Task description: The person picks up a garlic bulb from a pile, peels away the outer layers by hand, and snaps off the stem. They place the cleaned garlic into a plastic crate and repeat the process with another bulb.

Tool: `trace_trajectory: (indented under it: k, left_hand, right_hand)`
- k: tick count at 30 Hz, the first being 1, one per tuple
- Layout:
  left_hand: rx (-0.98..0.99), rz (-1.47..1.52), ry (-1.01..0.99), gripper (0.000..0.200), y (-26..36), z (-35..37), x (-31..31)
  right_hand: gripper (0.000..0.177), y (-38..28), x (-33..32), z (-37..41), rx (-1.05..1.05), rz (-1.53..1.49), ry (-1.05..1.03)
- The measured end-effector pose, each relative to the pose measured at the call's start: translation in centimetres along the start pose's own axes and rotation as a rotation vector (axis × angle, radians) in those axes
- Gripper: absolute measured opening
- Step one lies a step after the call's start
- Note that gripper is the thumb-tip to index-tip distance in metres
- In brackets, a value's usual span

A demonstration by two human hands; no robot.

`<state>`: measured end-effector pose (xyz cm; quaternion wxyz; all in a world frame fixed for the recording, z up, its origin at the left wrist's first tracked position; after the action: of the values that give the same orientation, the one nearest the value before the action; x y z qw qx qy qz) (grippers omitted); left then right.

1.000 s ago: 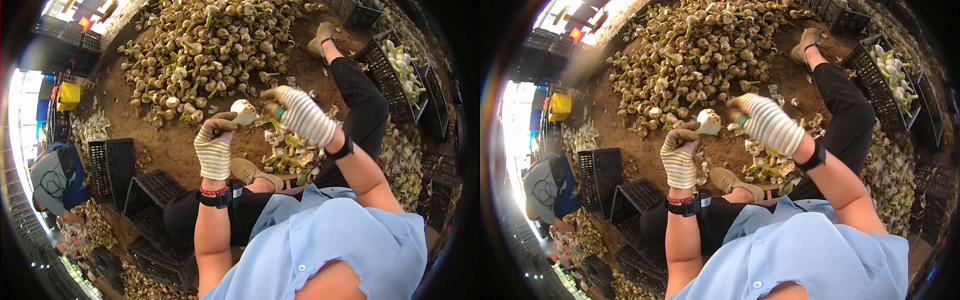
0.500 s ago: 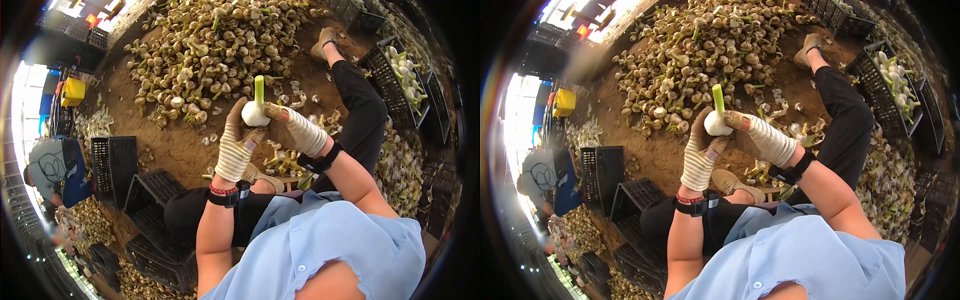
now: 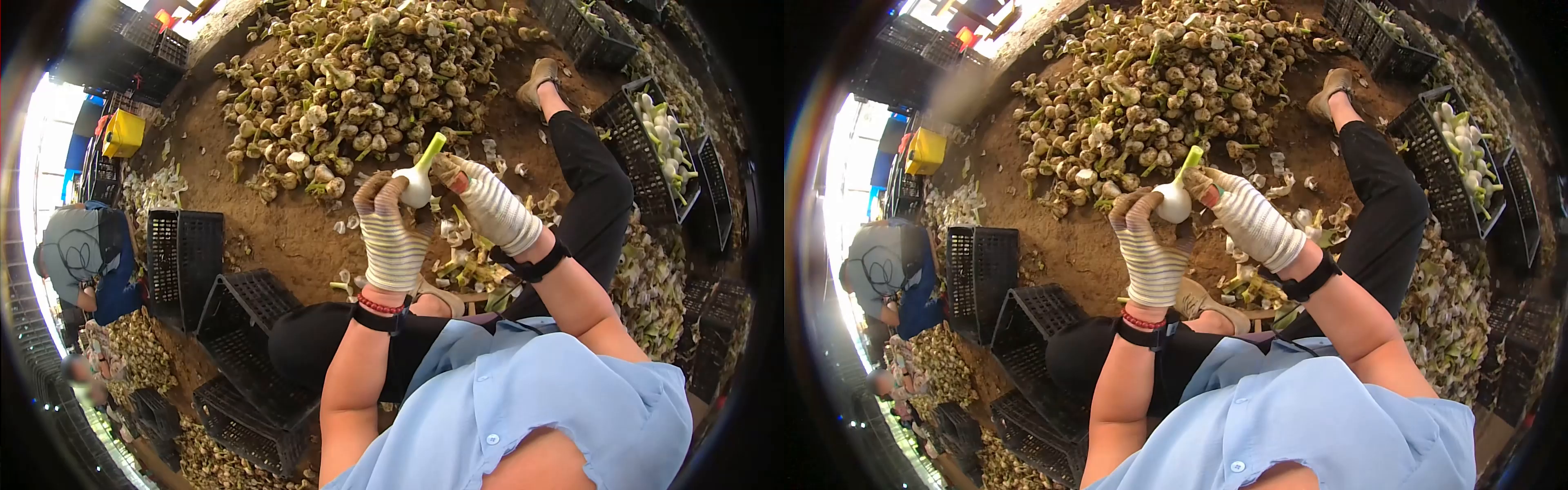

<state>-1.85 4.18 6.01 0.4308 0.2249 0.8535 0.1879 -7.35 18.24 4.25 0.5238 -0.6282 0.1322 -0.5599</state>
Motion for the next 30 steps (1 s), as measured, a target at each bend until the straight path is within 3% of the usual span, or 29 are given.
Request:
trace_trajectory:
  k: [6, 10, 15, 17, 18, 19, 21, 22, 23, 24, 25, 26, 27, 28, 29, 30]
  left_hand:
    - [0.117, -0.054, 0.067, 0.064, 0.8, 0.3, -0.3]
    - [0.048, -0.021, 0.030, 0.062, 0.7, 0.2, -0.7]
    - [-0.044, 0.066, -0.047, 0.067, -0.5, 0.2, -0.3]
    - [-0.291, 0.409, -0.154, 0.061, -2.1, 0.3, 0.8]
    - [-0.527, 0.646, -0.223, 0.053, -2.6, 1.3, 1.6]
    - [-0.528, 0.644, -0.222, 0.053, -2.0, 0.5, 1.0]
    - [-0.908, 1.207, -0.246, 0.043, -2.2, 0.4, 1.5]
    - [-1.028, 1.301, -0.247, 0.029, -3.4, 0.9, 2.1]
    - [-1.029, 1.297, -0.244, 0.029, -4.4, 1.3, 2.9]
    - [-0.996, 1.025, -0.284, 0.025, -5.6, 1.8, 3.5]
    - [-0.951, 0.756, -0.319, 0.021, -5.7, 1.5, 3.3]
    - [-0.815, 0.592, -0.210, 0.017, -4.5, 0.7, 2.3]
    - [-0.806, 0.592, -0.216, 0.017, -4.8, 0.6, 2.7]
    - [-0.525, 0.497, -0.182, 0.016, -4.3, 0.0, 2.5]
    - [-0.251, 0.401, -0.146, 0.016, -3.4, 0.0, 2.2]
    - [-0.276, 0.381, -0.118, 0.014, -3.8, 0.4, 2.3]
  right_hand:
    - [0.039, 0.5, 0.6, -1.2, -0.049, 0.104, 0.104]
    - [0.032, -0.6, 0.3, -0.5, -0.124, 0.419, 0.022]
    - [0.027, -1.5, -0.3, -0.5, -0.098, 0.501, -0.037]
    - [0.026, -1.6, -0.5, -0.6, -0.011, 0.577, 0.062]
    - [0.026, -1.7, -0.7, -0.5, -0.011, 0.574, 0.062]
    - [0.026, -1.9, -0.9, -0.4, -0.049, 0.610, 0.022]
    - [0.026, -1.9, -1.0, -0.1, -0.082, 0.644, -0.024]
    - [0.026, -1.6, -0.8, 0.3, -0.029, 0.511, -0.087]
    - [0.026, -1.4, -0.4, 0.6, 0.022, 0.378, -0.147]
    - [0.027, -1.2, -0.4, 0.8, 0.152, 0.242, -0.082]
    - [0.027, -1.0, -0.6, 0.7, 0.149, 0.240, -0.082]
    - [0.026, -0.9, -1.3, 0.4, 0.068, 0.399, -0.034]
    - [0.026, -0.9, -1.9, 0.1, -0.014, 0.556, 0.019]
    - [0.024, -0.6, -1.3, 0.3, -0.155, 0.559, -0.047]
    - [0.024, 0.5, -1.4, 0.6, -0.109, 0.580, -0.004]
    - [0.025, 1.1, -1.1, 0.8, -0.087, 0.595, -0.032]
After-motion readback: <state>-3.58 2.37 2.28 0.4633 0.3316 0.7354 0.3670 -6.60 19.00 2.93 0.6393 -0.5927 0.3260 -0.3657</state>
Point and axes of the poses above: each hand's wrist, its own z-axis away from the middle knuckle, its own x-axis out of the palm, y = z × x, the point moved 5 cm from there along -z, towards the middle knuckle, and after that the axes turned 13 degrees about -z, right-handed, at the moved point
